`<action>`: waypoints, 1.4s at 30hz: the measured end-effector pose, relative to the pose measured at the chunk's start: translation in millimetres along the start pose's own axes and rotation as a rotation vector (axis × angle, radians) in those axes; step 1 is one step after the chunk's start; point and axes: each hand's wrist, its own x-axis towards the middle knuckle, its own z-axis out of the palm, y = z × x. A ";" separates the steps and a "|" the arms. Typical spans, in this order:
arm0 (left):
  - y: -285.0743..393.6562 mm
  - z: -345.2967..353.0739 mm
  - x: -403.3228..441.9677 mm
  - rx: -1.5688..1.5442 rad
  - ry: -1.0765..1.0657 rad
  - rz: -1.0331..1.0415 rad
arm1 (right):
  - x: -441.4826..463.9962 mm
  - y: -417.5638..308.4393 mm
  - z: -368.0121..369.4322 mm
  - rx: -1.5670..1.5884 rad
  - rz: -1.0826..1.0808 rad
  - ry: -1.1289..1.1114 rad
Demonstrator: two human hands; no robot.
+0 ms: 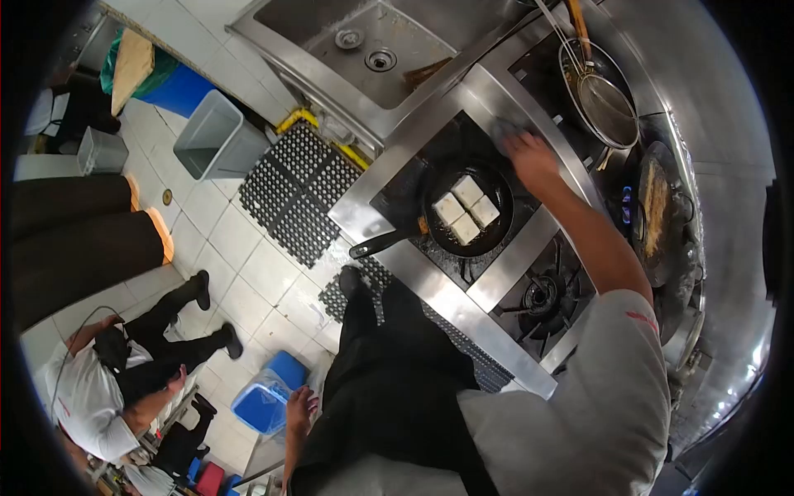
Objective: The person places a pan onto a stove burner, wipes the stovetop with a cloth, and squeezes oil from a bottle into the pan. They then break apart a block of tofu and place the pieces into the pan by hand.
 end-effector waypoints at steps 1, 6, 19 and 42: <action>-2.8 -1.3 0.9 -0.034 0.005 -0.027 | -31.7 2.0 -1.8 0.055 0.118 -0.126; -7.2 -2.3 7.5 -0.261 0.048 -0.251 | -135.1 5.1 1.6 0.476 0.683 -0.202; 22.1 4.5 9.0 -0.378 0.099 -0.288 | 142.2 -171.3 -35.2 0.378 0.186 -0.261; 84.6 -65.3 125.0 0.106 -0.192 -0.106 | -220.7 -274.0 -163.3 1.933 1.305 0.152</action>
